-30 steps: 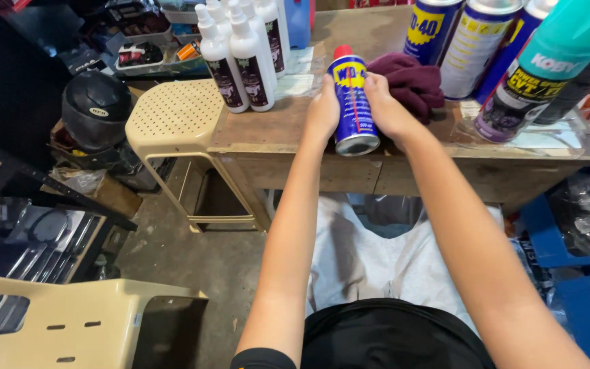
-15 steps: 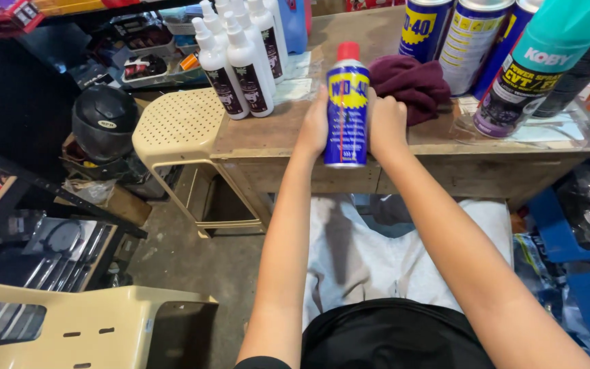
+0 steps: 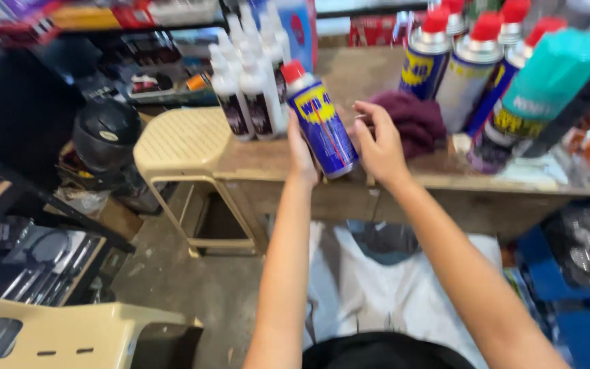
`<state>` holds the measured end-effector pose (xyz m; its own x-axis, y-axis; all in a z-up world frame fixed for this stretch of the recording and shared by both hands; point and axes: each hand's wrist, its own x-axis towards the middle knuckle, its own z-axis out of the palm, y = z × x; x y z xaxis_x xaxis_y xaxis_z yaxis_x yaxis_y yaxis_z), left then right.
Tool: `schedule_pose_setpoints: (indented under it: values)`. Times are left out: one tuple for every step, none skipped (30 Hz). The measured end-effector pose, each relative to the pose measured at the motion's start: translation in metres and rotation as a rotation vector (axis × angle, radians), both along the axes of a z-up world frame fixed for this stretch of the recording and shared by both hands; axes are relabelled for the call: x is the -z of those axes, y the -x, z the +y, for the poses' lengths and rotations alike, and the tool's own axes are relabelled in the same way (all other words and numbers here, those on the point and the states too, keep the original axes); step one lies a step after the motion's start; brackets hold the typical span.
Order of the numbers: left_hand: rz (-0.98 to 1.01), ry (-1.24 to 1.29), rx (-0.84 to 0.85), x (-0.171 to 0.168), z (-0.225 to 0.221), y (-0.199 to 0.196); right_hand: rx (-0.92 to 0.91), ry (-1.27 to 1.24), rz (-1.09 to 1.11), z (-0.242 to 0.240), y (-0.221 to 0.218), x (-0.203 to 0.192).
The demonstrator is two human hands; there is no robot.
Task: Wiping and cleaning a can of WD-40 with a purple cloth.
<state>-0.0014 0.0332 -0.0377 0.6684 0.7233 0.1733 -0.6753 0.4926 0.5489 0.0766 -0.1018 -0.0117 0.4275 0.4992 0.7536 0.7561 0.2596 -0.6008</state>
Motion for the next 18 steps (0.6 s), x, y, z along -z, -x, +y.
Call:
schedule_pose_setpoints:
  values:
    - [0.043, -0.039, -0.009, -0.002, 0.001, -0.003, -0.037, -0.017, -0.02, 0.002, 0.009, -0.012]
    - [0.101, -0.067, -0.017, 0.005, -0.002, -0.002, -0.073, -0.022, -0.025, 0.001, 0.022, -0.017]
    - [0.1, -0.07, -0.025, -0.015, -0.018, 0.007, -0.081, -0.025, -0.025, 0.007, 0.029, -0.018]
    - [0.163, -0.135, -0.175, -0.028, -0.038, 0.018, -0.046, 0.023, -0.088, 0.009, 0.04, -0.013]
    - [0.227, -0.202, -0.325, -0.04, -0.058, 0.028, -0.013, 0.072, -0.151, 0.011, 0.051, -0.007]
    - [0.243, -0.197, -0.323, -0.027, -0.046, 0.022, -0.014, 0.08, -0.136, 0.011, 0.053, 0.001]
    - [0.262, -0.304, -0.393, -0.014, -0.034, 0.016, 0.079, 0.027, -0.242, 0.012, 0.055, 0.008]
    - [0.277, -0.411, -0.46, -0.001, -0.022, 0.009, 0.173, -0.025, -0.353, 0.011, 0.055, 0.014]
    - [0.289, -0.406, -0.455, -0.011, -0.036, 0.018, 0.173, -0.016, -0.343, 0.008, 0.058, 0.02]
    - [0.293, -0.459, -0.469, -0.024, -0.049, 0.024, 0.17, -0.054, -0.294, 0.007, 0.057, 0.022]
    - [0.296, -0.513, -0.482, -0.039, -0.062, 0.03, 0.167, -0.092, -0.246, 0.005, 0.055, 0.023]
    - [0.296, -0.511, -0.479, -0.027, -0.05, 0.025, 0.17, -0.088, -0.246, 0.005, 0.054, 0.026]
    - [0.146, -0.514, -0.419, -0.014, -0.039, 0.019, 0.204, -0.105, -0.23, 0.005, 0.052, 0.029]
    - [-0.004, -0.514, -0.361, -0.002, -0.027, 0.014, 0.235, -0.122, -0.213, 0.006, 0.051, 0.033]
    - [-0.004, -0.511, -0.36, -0.015, -0.039, 0.016, 0.235, -0.119, -0.214, 0.007, 0.049, 0.033]
    - [0.124, -0.47, -0.414, -0.028, -0.051, 0.018, 0.274, -0.109, -0.18, 0.009, 0.047, 0.033]
    - [0.251, -0.427, -0.465, -0.041, -0.062, 0.02, 0.313, -0.1, -0.146, 0.011, 0.046, 0.032]
    - [0.252, -0.429, -0.465, -0.039, -0.058, 0.016, 0.314, -0.102, -0.144, 0.012, 0.047, 0.031]
